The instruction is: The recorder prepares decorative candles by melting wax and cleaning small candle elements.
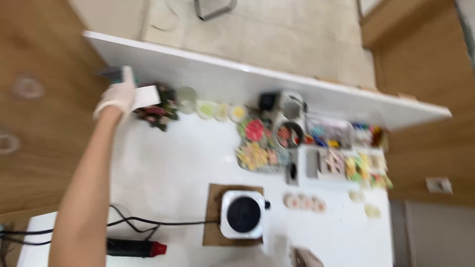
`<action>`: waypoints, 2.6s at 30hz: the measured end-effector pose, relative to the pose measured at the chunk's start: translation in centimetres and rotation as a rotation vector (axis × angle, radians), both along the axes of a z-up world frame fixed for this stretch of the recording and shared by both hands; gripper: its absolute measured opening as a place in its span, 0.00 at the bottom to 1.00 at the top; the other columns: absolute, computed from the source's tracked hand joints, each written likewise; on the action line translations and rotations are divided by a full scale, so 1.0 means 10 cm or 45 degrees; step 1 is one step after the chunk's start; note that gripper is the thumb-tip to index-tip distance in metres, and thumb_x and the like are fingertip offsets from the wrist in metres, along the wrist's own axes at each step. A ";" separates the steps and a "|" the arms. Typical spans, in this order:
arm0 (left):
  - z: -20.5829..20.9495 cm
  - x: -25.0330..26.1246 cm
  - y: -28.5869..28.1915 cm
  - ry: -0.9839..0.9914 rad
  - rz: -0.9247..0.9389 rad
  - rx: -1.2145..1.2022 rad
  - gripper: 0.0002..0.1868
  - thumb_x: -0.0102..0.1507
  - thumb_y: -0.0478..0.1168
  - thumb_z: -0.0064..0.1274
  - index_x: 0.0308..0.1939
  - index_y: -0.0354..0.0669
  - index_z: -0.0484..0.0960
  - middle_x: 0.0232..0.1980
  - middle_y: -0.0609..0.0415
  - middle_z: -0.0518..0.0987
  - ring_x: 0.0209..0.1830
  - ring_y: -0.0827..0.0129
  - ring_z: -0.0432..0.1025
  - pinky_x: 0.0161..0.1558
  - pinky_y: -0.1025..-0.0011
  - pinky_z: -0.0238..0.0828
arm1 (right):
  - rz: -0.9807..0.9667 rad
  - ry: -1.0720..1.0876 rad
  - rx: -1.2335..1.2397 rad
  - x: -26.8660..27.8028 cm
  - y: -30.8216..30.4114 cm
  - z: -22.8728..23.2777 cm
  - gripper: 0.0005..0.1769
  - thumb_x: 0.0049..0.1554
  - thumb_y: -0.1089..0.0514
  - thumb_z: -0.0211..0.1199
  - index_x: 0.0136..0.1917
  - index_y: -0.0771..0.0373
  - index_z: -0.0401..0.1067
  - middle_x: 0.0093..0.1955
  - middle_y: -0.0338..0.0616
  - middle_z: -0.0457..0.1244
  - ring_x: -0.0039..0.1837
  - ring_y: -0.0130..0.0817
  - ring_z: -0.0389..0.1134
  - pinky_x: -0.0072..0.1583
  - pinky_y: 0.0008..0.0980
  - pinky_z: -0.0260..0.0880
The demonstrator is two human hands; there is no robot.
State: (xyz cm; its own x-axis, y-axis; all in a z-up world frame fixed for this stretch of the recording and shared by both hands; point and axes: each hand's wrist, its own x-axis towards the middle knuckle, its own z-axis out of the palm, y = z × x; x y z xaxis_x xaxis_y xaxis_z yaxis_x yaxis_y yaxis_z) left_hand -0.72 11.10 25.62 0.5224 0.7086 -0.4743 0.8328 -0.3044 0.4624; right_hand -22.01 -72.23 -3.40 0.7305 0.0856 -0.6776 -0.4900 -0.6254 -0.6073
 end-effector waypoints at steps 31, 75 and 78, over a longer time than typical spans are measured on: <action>0.16 -1.75 -4.43 -0.325 0.384 -1.216 0.19 0.67 0.48 0.52 0.52 0.36 0.81 0.41 0.58 0.74 0.33 0.77 0.63 0.31 0.78 0.59 | -0.844 0.023 0.622 1.02 -0.03 1.34 0.16 0.65 0.48 0.58 0.51 0.62 0.76 0.41 0.35 0.69 0.41 0.25 0.65 0.49 0.27 0.68; -0.17 -1.84 -4.75 -0.051 0.447 -0.998 0.21 0.67 0.45 0.53 0.59 0.34 0.79 0.37 0.54 0.76 0.31 0.75 0.66 0.32 0.79 0.64 | -0.193 -0.744 -0.578 1.93 -0.17 1.30 0.32 0.44 0.35 0.73 0.61 0.43 0.78 0.55 0.42 0.63 0.62 0.46 0.59 0.65 0.48 0.54; -0.25 -1.98 -4.64 -0.122 0.447 -1.041 0.21 0.68 0.44 0.51 0.61 0.35 0.78 0.40 0.54 0.78 0.32 0.75 0.66 0.32 0.79 0.63 | -0.158 -0.693 -0.555 1.58 -0.07 1.38 0.33 0.44 0.34 0.72 0.61 0.45 0.78 0.56 0.43 0.64 0.63 0.46 0.59 0.66 0.47 0.54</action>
